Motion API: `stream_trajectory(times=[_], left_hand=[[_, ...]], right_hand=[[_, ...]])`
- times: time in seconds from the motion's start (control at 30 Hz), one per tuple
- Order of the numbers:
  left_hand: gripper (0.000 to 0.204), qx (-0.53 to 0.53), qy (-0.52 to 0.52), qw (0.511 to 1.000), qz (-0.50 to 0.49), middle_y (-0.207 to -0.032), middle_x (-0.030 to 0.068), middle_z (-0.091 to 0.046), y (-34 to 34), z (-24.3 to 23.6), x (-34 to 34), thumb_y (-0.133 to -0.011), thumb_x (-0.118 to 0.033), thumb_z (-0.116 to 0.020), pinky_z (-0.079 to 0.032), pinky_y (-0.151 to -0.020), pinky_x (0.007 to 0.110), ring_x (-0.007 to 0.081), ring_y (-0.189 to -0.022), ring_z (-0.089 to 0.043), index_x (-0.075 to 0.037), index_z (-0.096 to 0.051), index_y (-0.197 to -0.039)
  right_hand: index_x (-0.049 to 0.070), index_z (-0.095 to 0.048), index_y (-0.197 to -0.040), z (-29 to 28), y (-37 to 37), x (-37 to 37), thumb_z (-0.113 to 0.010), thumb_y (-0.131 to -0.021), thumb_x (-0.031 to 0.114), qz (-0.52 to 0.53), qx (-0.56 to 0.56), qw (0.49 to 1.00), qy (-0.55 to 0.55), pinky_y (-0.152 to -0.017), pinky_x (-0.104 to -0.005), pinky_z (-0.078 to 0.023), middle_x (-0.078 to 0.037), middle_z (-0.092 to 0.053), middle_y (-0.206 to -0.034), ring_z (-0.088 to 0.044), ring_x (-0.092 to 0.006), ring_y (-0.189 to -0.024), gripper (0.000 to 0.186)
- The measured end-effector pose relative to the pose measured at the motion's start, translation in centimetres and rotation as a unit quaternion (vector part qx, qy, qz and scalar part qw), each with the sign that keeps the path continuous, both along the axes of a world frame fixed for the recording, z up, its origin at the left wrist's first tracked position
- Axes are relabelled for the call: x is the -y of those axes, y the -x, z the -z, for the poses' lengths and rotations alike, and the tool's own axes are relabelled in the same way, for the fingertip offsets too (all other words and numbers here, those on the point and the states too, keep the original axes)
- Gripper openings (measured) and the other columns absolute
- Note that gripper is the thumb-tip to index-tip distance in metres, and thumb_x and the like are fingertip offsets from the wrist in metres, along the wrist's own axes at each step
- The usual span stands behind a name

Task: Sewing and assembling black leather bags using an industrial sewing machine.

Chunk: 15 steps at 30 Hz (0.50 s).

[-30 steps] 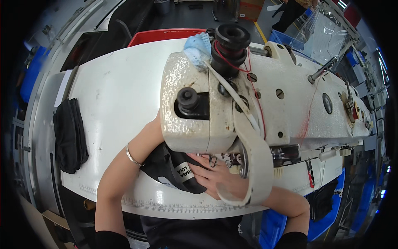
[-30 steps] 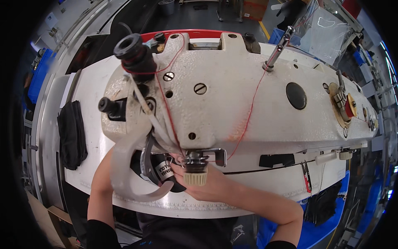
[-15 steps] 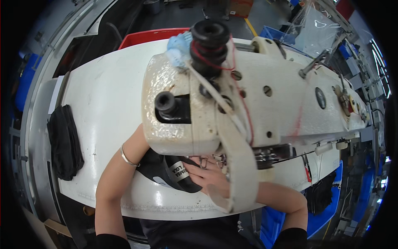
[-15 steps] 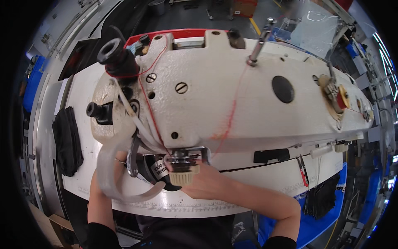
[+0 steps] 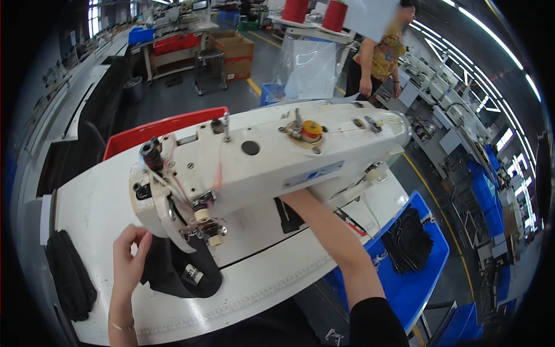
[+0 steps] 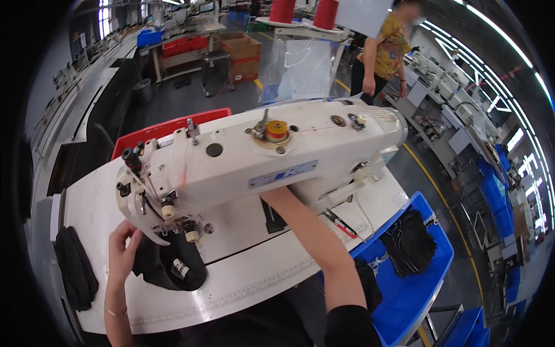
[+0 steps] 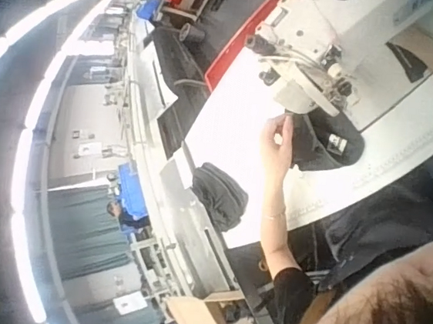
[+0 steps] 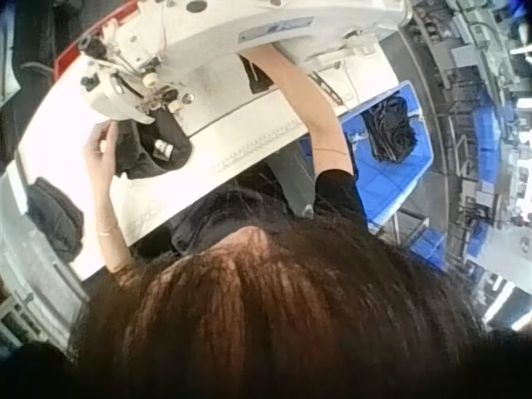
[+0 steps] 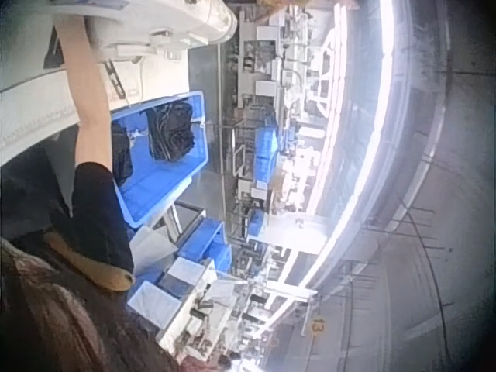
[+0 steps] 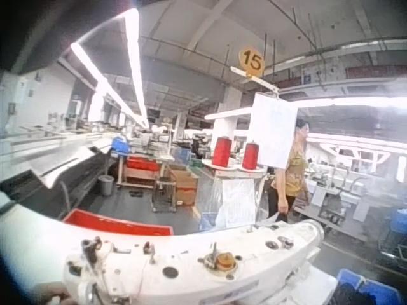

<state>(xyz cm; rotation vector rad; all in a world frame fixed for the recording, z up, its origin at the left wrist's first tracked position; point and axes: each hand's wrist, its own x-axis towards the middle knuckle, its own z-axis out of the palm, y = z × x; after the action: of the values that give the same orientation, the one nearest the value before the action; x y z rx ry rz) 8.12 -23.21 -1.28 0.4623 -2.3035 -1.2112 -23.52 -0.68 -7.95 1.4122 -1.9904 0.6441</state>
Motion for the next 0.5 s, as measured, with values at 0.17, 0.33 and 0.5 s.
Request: stream_trajectory(times=[0.17, 0.33, 0.5], left_hand=[[0.006, 0.048, 0.04, 0.995, 0.072, -0.068, 0.0073, -0.056, -2.7, -2.9, -5.7, -0.083, 0.0, -0.059, -0.041, -0.056, 0.025, 0.013, -0.062, -0.053, 0.002, -0.065, -0.085], [0.011, 0.072, 0.053, 0.967, 0.237, -0.072, 0.0073, -0.061, -0.5, -4.3, -10.0, -0.078, 0.0, -0.066, -0.045, -0.058, 0.025, 0.0166, -0.066, -0.056, -0.002, -0.069, -0.088], [0.01, 0.084, 0.047, 0.925, 0.367, -0.075, 0.01, -0.061, 5.0, -4.2, -12.9, -0.082, -0.001, -0.062, -0.046, -0.061, 0.028, 0.0185, -0.068, -0.058, 0.0, -0.066, -0.091]], right_hand=[[0.0, -0.058, -0.104, 2.7, -1.9, 1.2, -0.05, -0.088, 0.019, 0.084, -0.006, 0.996, 0.044, -0.091, -0.0467, -0.04, -0.021, -0.059, -0.105, -0.054, -0.0378, -0.102, 0.026], [0.0, -0.058, -0.104, 3.1, -1.9, 2.7, -0.05, -0.088, 0.019, 0.134, 0.014, 0.987, 0.085, -0.092, -0.0468, -0.039, -0.021, -0.059, -0.105, -0.053, -0.0379, -0.102, 0.026], [0.0, -0.058, -0.103, 2.5, -0.7, 1.2, -0.05, -0.088, 0.018, 0.153, 0.039, 0.981, 0.116, -0.092, -0.0468, -0.039, -0.022, -0.059, -0.105, -0.053, -0.038, -0.103, 0.025]])
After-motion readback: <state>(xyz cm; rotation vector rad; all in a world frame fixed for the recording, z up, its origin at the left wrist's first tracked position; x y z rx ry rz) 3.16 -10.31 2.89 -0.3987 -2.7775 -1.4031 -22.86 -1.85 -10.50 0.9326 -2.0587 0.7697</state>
